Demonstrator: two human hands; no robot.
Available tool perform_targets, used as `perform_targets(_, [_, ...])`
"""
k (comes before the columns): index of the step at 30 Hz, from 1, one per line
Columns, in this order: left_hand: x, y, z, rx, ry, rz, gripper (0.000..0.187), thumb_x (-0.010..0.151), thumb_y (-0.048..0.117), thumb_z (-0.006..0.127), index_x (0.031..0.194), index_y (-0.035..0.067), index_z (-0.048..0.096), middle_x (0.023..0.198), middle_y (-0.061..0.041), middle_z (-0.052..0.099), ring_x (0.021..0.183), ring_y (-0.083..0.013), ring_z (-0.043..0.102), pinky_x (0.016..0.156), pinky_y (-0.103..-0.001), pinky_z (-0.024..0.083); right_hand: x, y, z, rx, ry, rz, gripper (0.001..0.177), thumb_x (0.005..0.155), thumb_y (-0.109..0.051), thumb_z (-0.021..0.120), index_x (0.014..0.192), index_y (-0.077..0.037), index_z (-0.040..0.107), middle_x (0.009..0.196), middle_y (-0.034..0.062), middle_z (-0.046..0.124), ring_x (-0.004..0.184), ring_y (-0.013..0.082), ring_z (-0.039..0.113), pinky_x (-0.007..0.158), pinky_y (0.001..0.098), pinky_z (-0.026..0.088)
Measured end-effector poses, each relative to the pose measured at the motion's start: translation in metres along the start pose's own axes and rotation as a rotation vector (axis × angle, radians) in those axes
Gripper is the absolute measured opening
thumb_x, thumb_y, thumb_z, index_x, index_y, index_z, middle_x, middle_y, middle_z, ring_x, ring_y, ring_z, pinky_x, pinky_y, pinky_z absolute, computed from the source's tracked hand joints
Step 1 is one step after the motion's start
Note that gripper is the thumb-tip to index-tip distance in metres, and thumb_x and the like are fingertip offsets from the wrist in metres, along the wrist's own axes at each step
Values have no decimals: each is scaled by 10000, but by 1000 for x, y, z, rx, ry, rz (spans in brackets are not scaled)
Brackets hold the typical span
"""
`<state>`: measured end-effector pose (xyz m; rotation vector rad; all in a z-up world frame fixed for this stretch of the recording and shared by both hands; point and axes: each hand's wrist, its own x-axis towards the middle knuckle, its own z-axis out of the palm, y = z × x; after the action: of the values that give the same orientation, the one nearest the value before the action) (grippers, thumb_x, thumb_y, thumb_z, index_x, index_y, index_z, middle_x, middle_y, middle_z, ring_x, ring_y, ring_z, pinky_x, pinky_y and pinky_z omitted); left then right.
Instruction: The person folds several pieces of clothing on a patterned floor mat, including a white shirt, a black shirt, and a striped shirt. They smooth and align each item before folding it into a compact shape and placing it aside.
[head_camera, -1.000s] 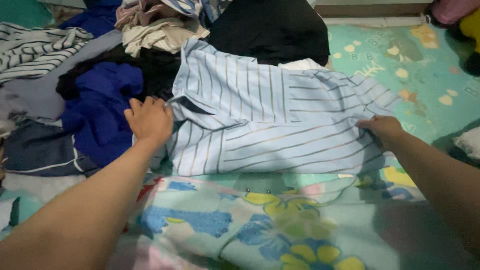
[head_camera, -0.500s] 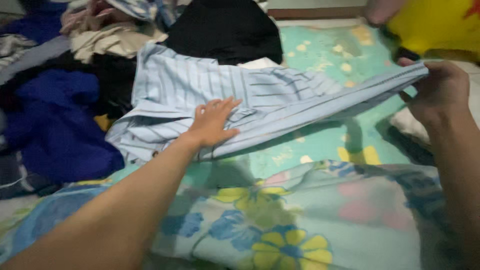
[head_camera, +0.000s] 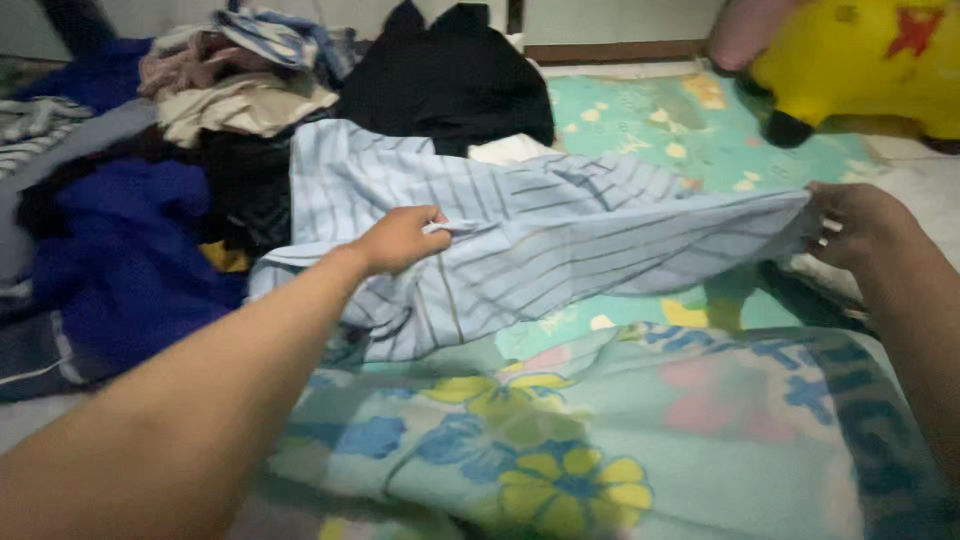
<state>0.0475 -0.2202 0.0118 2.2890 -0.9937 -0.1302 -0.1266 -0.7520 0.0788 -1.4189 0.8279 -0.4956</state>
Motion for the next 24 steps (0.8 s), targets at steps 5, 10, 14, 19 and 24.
perform_targets(5, [-9,-17,-83,584,-245,-167,699,675,513,850,1233,123,693,1183,-191,708,1115,-359,670,956,-459,522,31,16,49,-254,-14,-71,182,1034,-250,511,1149,-140,598,1169,54,595,1170,258,524,1065,597,315])
perform_targets(10, [12,-34,-171,762,213,-540,500,788,471,748,1129,104,730,1111,-151,708,1033,-324,677,893,-455,534,38,10,69,-424,-23,-147,198,1044,-255,512,1148,-108,593,1135,100,596,1118,295,542,1022,610,350])
perform_targets(14, [-6,-59,-212,583,418,-592,466,836,460,689,1135,103,694,1073,-117,680,989,-294,648,844,-432,511,24,-9,56,-470,-32,-189,215,1053,-259,513,1148,-82,589,1108,136,596,1076,324,556,988,620,378])
perform_targets(19, [-35,-87,-238,166,641,-565,426,895,447,616,1143,102,650,1024,-74,646,934,-256,611,783,-405,483,-8,-3,17,-515,-97,-187,240,1063,-264,515,1147,-50,584,1074,182,597,1023,361,573,945,633,414])
perform_targets(24, [-92,-80,-225,-524,647,-411,392,954,433,543,1151,101,605,976,-31,611,879,-218,574,723,-377,455,-33,3,-6,-582,-199,-110,269,1074,-269,516,1146,-18,579,1040,228,597,971,398,591,902,646,449])
